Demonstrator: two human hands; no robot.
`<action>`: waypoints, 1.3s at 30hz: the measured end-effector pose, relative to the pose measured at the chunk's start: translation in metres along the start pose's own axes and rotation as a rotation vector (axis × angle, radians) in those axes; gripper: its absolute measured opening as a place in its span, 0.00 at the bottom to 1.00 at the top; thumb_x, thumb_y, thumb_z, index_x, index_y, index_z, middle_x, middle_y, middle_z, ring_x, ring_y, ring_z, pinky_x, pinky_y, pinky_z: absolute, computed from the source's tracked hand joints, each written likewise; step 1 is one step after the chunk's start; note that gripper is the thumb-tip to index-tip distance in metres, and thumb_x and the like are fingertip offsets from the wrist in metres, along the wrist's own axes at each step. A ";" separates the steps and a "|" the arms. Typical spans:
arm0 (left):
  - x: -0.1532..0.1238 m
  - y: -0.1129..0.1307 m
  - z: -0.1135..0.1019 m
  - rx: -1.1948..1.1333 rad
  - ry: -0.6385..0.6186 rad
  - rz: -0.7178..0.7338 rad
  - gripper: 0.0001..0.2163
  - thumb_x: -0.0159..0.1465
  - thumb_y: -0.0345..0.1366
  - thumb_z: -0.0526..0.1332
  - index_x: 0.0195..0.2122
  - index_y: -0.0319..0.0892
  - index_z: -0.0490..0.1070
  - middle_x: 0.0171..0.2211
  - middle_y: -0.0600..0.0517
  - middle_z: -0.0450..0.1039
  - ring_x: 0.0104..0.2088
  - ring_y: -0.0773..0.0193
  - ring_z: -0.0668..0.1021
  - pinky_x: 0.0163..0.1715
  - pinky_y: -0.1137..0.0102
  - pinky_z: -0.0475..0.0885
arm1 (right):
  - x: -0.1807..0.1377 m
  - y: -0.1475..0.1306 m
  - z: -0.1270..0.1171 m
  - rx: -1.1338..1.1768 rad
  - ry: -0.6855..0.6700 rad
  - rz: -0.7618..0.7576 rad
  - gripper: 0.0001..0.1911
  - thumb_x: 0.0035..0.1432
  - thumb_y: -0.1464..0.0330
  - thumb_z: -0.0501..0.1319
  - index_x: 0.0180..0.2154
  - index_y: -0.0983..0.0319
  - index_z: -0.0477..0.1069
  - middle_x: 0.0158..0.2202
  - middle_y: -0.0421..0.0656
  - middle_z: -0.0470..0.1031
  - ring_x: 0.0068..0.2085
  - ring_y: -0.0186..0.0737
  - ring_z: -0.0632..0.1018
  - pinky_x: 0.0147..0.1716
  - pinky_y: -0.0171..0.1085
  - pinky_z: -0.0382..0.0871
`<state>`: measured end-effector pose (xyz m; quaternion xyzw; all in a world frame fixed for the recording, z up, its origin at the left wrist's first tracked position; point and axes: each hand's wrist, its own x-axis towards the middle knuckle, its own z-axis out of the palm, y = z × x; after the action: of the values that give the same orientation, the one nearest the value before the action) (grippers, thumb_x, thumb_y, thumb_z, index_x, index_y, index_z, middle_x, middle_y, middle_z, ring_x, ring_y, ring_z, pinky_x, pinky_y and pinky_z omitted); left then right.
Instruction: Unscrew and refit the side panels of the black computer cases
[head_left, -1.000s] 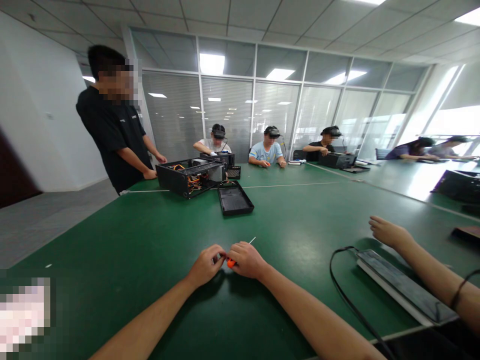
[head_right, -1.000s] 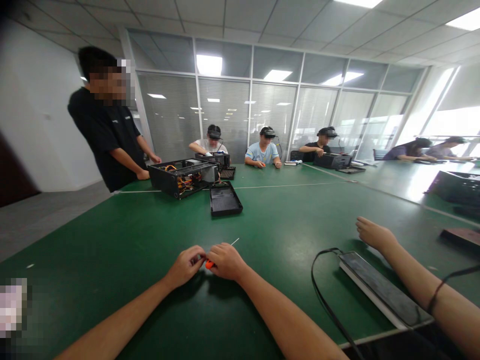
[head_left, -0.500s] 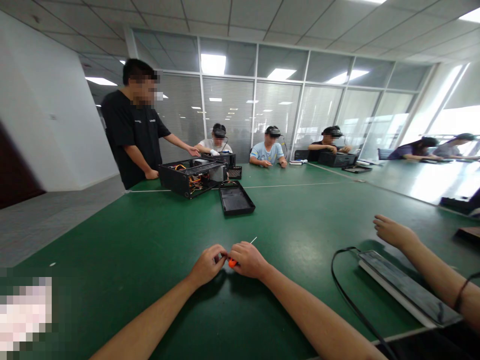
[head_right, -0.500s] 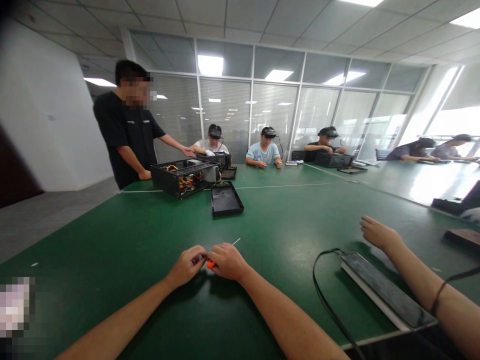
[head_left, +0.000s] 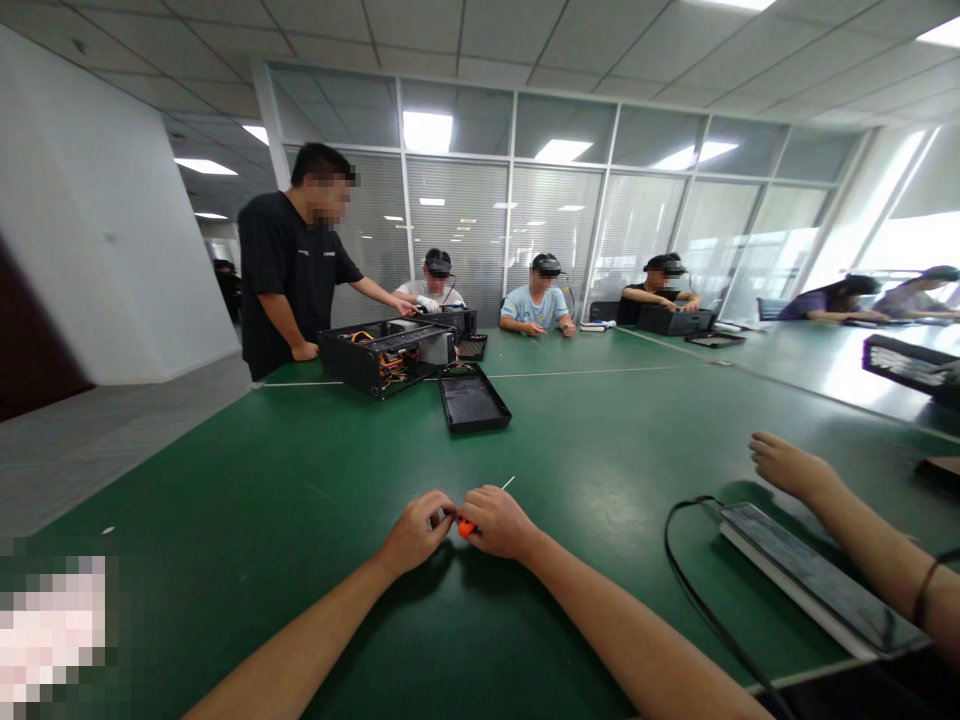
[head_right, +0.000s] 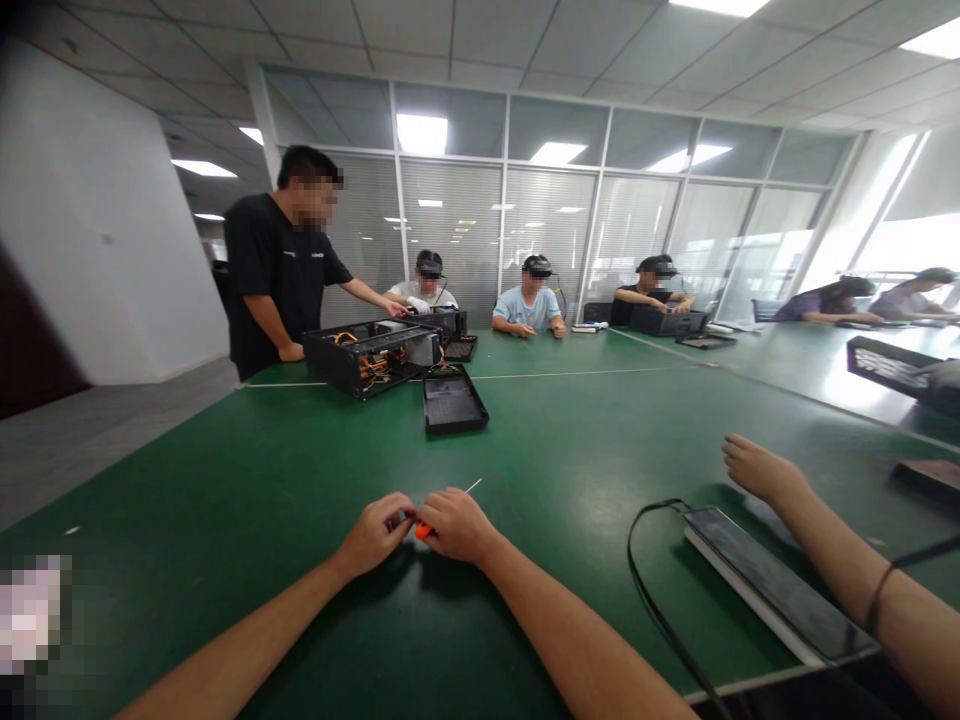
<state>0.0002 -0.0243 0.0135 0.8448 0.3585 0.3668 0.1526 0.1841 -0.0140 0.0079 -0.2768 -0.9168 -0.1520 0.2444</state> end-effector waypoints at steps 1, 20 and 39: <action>0.000 0.000 0.000 0.001 0.000 -0.003 0.06 0.58 0.31 0.52 0.30 0.40 0.68 0.28 0.52 0.66 0.25 0.70 0.67 0.28 0.75 0.63 | 0.000 0.000 0.000 0.002 0.000 0.000 0.06 0.54 0.67 0.53 0.32 0.63 0.65 0.29 0.42 0.67 0.31 0.35 0.65 0.31 0.36 0.55; 0.000 0.003 -0.002 -0.011 0.000 -0.018 0.05 0.57 0.30 0.53 0.30 0.40 0.68 0.29 0.52 0.67 0.25 0.70 0.67 0.28 0.75 0.64 | 0.000 0.000 0.001 0.018 -0.022 0.014 0.06 0.52 0.68 0.54 0.33 0.62 0.65 0.30 0.42 0.67 0.32 0.36 0.65 0.31 0.35 0.55; 0.002 -0.003 0.001 0.011 -0.019 -0.014 0.06 0.57 0.31 0.54 0.30 0.40 0.70 0.28 0.51 0.69 0.27 0.69 0.68 0.30 0.74 0.65 | 0.000 -0.001 -0.001 0.023 -0.007 0.010 0.06 0.53 0.67 0.54 0.32 0.63 0.65 0.29 0.42 0.67 0.31 0.35 0.65 0.31 0.35 0.55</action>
<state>0.0006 -0.0211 0.0126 0.8466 0.3651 0.3554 0.1539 0.1837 -0.0148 0.0086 -0.2791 -0.9180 -0.1393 0.2449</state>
